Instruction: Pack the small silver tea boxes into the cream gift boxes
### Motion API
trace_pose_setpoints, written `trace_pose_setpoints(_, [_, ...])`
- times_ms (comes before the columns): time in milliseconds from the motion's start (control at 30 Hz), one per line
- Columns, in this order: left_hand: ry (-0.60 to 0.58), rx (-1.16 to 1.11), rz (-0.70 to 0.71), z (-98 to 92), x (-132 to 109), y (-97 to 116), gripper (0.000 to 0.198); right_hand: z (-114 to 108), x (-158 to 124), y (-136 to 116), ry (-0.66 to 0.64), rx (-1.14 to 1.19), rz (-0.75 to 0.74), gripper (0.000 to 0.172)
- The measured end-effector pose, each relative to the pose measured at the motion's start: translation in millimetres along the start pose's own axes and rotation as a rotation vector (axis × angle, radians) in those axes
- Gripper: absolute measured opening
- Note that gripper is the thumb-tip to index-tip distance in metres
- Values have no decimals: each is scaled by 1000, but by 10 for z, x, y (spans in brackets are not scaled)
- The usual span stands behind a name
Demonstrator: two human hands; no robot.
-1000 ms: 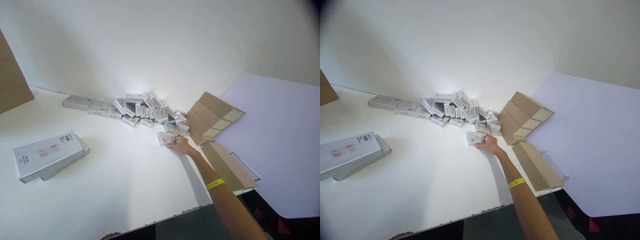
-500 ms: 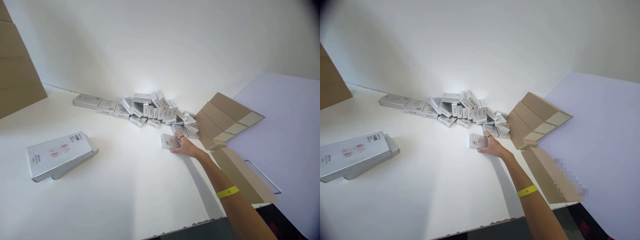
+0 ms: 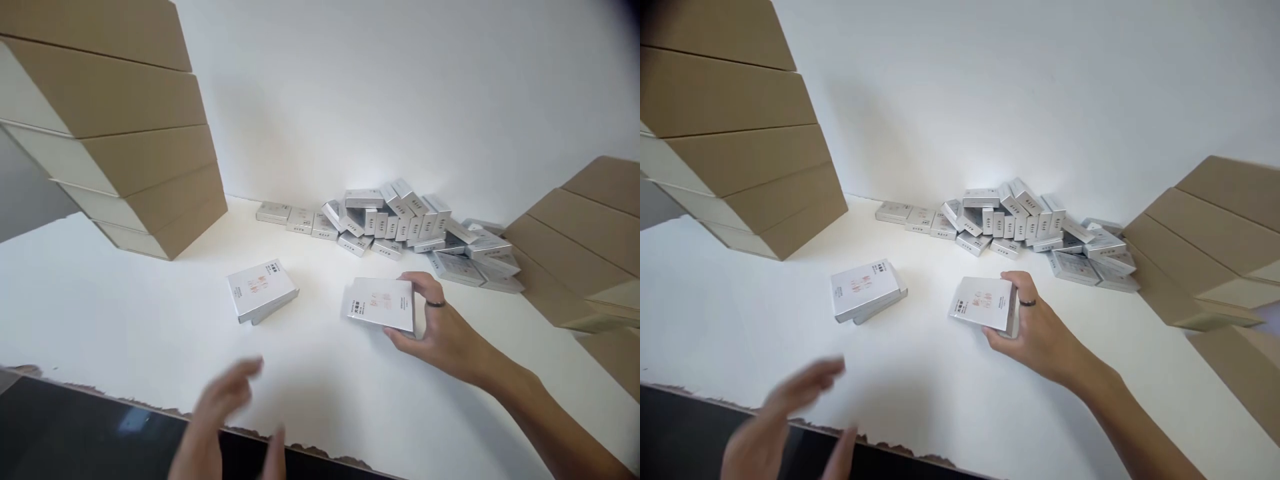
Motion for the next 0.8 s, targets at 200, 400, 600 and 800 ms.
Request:
trace_pose_setpoints(200, [-142, 239, -163, -150, 1016, -619, 77, 323, -252, -185, 53, 136, -95, 71])
trace_pose_setpoints(400, [56, 68, -254, -515, 1279, -584, 71, 420, -378, 88, 169, 189, -65, 76])
trace_pose_setpoints(600, [-104, 185, -254, -291, 1217, -561, 62, 431, -433, 116, 144, 189, -64, 75])
trace_pose_setpoints(800, [-366, 375, -262, 150, 1132, -585, 46, 412, -448, -72, 187, 192, -108, 73])
Point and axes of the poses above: each hand's wrist, its own x-axis towards the middle knuckle, its own z-axis out of the palm, y = z × x, the point moved 10 cm from there along x, towards the middle knuckle, and after that the axes turned 5 degrees about -y, right-handed, at the moved point
